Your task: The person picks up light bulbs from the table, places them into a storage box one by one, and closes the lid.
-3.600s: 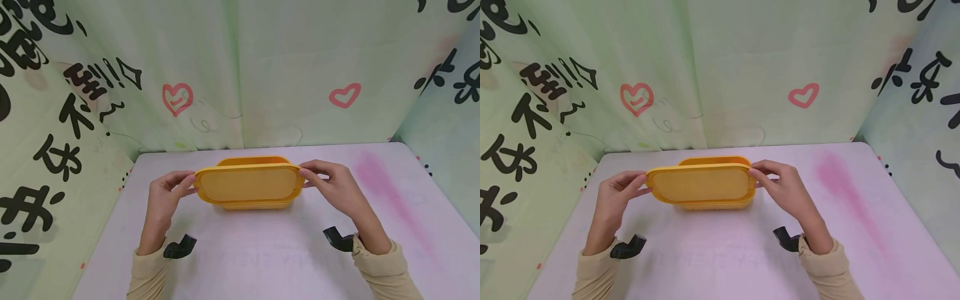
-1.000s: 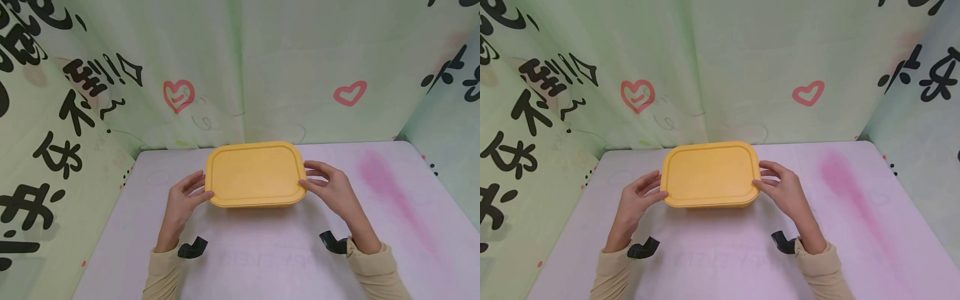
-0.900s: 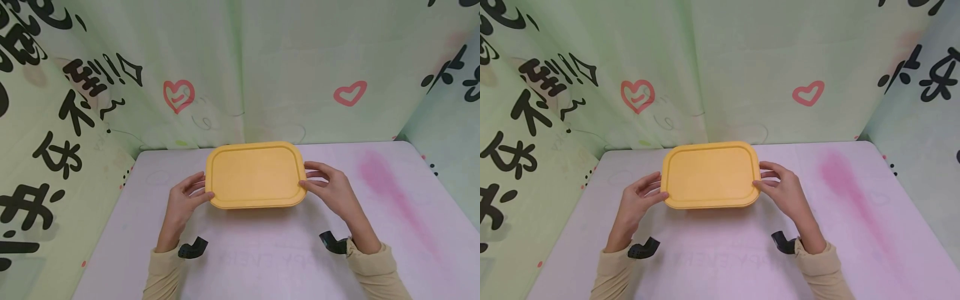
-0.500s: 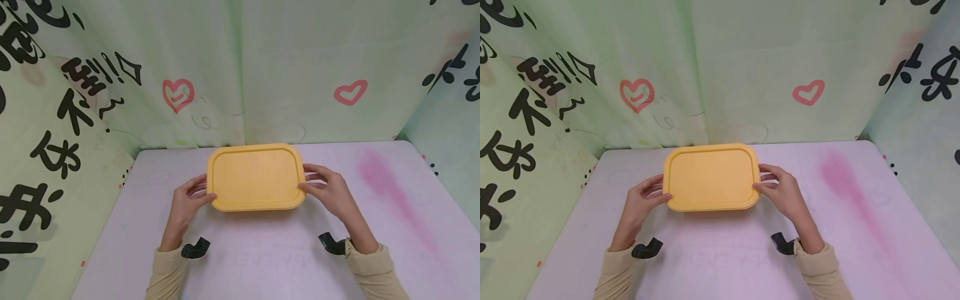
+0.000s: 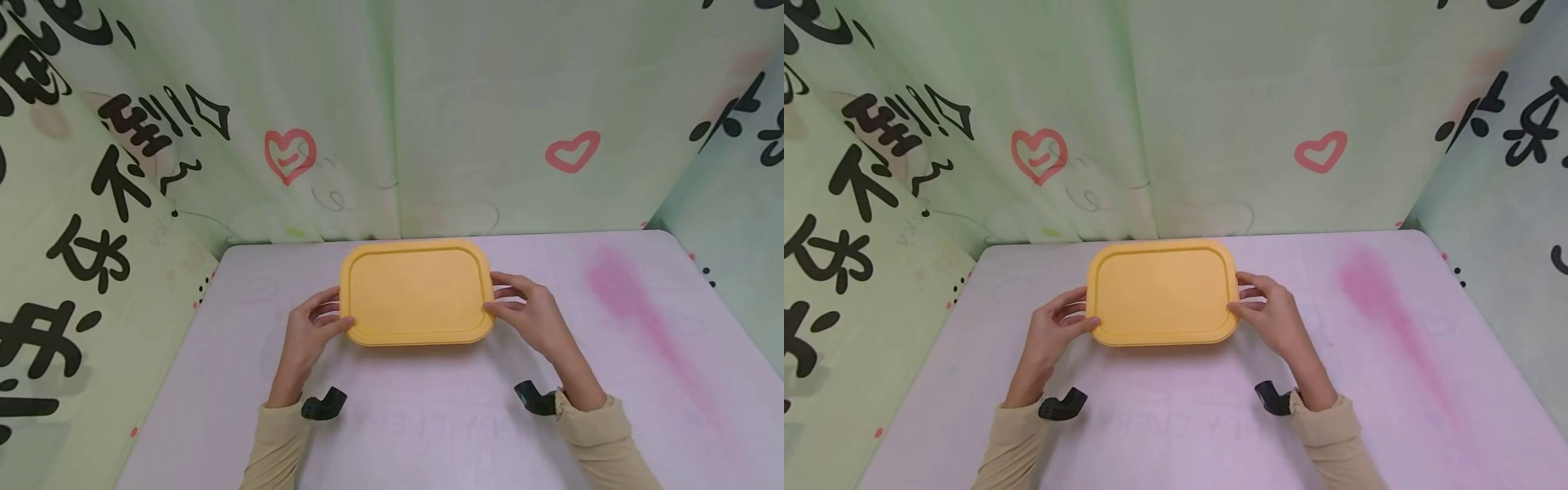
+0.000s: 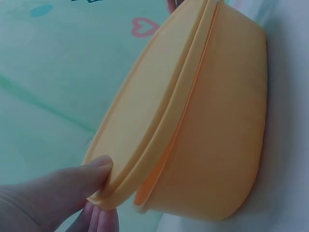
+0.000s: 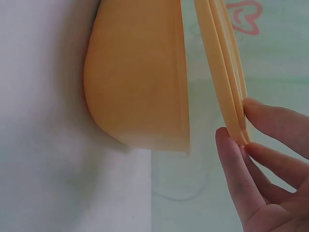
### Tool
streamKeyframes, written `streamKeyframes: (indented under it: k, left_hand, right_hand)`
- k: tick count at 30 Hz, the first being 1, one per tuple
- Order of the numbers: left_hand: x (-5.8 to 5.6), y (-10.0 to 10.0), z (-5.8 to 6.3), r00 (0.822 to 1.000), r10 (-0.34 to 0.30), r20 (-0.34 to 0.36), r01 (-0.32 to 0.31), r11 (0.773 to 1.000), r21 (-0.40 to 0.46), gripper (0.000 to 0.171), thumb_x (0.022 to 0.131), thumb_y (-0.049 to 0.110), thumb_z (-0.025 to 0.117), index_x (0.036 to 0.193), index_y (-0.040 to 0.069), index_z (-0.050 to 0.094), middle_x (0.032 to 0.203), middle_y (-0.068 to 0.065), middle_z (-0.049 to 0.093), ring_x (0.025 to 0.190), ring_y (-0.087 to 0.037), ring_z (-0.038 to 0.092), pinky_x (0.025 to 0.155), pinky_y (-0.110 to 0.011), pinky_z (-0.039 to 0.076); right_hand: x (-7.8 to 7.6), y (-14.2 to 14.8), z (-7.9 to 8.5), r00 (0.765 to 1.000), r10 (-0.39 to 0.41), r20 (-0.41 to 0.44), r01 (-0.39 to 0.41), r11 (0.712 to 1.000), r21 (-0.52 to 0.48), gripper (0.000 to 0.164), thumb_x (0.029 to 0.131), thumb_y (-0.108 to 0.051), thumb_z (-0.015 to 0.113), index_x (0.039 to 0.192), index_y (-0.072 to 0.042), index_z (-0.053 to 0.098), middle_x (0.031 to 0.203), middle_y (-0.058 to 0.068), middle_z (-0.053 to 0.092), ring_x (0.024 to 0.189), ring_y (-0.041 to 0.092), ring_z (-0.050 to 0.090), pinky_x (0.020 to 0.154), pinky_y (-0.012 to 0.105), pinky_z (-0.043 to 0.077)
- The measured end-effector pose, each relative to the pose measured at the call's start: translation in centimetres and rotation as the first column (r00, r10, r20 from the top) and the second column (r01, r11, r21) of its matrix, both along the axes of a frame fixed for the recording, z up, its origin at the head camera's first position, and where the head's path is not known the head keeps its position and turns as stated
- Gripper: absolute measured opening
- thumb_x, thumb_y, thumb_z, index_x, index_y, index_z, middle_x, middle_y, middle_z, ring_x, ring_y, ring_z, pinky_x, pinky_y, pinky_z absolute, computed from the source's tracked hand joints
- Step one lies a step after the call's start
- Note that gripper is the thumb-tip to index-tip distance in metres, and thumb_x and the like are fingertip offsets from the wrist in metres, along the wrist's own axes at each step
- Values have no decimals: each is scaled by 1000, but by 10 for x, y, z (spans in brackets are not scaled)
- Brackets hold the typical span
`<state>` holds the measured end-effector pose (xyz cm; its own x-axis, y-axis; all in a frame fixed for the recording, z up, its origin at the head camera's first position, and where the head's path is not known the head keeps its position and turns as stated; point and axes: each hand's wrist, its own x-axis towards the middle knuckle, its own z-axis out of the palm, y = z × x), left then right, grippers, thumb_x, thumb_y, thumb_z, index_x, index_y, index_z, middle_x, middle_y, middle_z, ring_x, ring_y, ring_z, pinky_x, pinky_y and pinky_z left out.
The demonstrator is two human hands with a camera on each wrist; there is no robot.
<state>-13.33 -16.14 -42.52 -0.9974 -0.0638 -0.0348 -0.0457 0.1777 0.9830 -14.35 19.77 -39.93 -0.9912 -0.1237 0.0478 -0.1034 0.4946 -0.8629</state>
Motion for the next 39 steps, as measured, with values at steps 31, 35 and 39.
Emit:
streamKeyframes:
  k: [31, 35, 39]
  left_hand:
    - [-17, 4, -8, 999, 32, 35, -30, 998, -63, 56, 80, 10, 83, 132, 10, 63, 126, -9, 62, 112, -23, 60, 88, -17, 53]
    - [-20, 4, -7, 999, 32, 33, -30, 998, -64, 56, 80, 11, 83, 132, 10, 63, 126, -9, 62, 113, -22, 60, 88, -17, 52]
    - [-22, 5, -9, 999, 34, 42, -31, 998, -61, 55, 80, 10, 83, 131, 10, 64, 125, -9, 62, 112, -22, 60, 88, -17, 52]
  right_hand:
    - [-12, -5, -10, 999, -6, 38, 4, 999, 54, 60, 90, -8, 72, 144, 3, 47, 136, 24, 54, 117, 36, 60, 96, 39, 52]
    - [-12, -4, -10, 999, -9, 34, 7, 998, 58, 60, 90, -9, 72, 144, 3, 47, 136, 24, 54, 116, 36, 61, 95, 39, 53]
    - [-13, -4, -11, 999, -9, 35, 7, 999, 54, 60, 91, -10, 72, 144, 3, 47, 136, 24, 54, 117, 36, 60, 96, 39, 52]
